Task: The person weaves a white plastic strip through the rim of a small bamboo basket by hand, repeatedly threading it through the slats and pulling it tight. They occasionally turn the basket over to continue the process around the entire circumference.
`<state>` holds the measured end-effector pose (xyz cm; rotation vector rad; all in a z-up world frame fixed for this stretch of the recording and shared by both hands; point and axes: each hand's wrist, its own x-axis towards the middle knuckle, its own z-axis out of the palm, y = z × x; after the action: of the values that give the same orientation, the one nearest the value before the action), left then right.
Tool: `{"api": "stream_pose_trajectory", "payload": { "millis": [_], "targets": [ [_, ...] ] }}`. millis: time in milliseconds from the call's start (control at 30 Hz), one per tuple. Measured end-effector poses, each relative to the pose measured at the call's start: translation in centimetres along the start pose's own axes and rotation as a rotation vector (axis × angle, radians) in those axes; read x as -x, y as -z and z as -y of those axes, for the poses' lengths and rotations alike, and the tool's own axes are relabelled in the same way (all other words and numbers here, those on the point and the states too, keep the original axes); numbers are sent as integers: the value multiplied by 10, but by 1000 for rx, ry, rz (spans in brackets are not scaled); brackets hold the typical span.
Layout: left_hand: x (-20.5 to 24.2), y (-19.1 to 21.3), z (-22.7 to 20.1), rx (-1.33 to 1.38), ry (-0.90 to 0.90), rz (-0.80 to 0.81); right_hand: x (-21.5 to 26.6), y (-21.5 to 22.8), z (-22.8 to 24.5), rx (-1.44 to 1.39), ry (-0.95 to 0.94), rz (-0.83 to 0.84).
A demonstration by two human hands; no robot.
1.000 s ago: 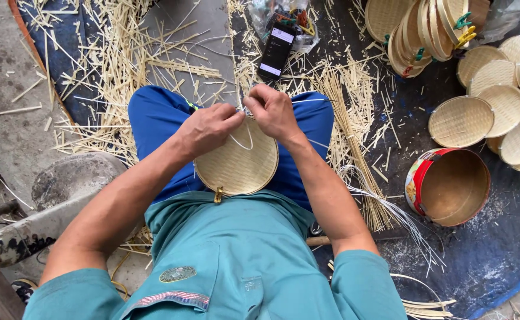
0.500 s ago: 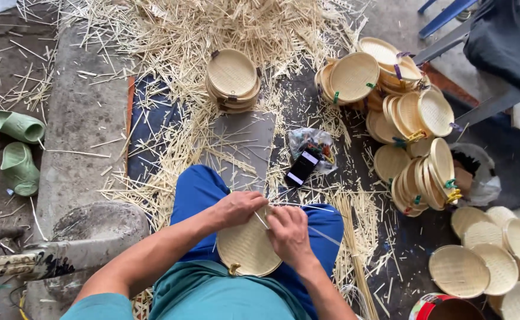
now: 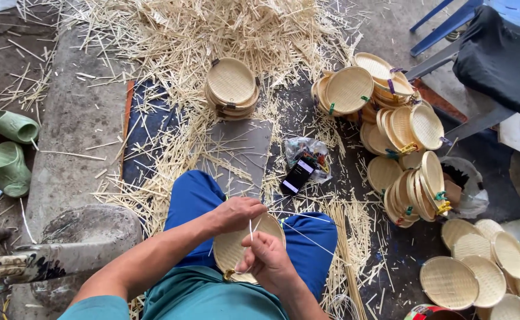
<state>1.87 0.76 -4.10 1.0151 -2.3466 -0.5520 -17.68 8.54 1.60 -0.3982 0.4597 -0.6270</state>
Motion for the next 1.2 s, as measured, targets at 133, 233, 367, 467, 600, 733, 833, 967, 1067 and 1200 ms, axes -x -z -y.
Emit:
{"api": "stream_pose_trajectory", "payload": {
  "millis": [133,233,367,467,600,733,833,967,1067,1200],
  "targets": [
    [-5,5,-3,17,-31,-36,1,-3,5,-270,-1,1],
    [-9,14,-9,78,-3,17,1,-3,24,-256,89,66],
    [-18,10,-6,91,5,58,7,-34,66,41,200,-22],
    [-19,4,-2,11,16,72,16,-57,92,470,354,-135],
    [-21,5,-4,13,-36,63,10,-18,94,1249,618,-516],
    [-28,10,-12,63,-85,59,1,-15,76,1890,805,-372],
    [-33,8,-14,69,-77,60,-7,-20,73,1954,779,-321],
    [-32,11,-15,124,-54,60,-13,-12,78,1967,793,-309],
    [-34,18,-19,169,-47,50,-11,-12,86,1936,870,-224],
    [-33,22,-20,209,-78,1,-2,-14,99,1683,692,-287]
  ]
}}
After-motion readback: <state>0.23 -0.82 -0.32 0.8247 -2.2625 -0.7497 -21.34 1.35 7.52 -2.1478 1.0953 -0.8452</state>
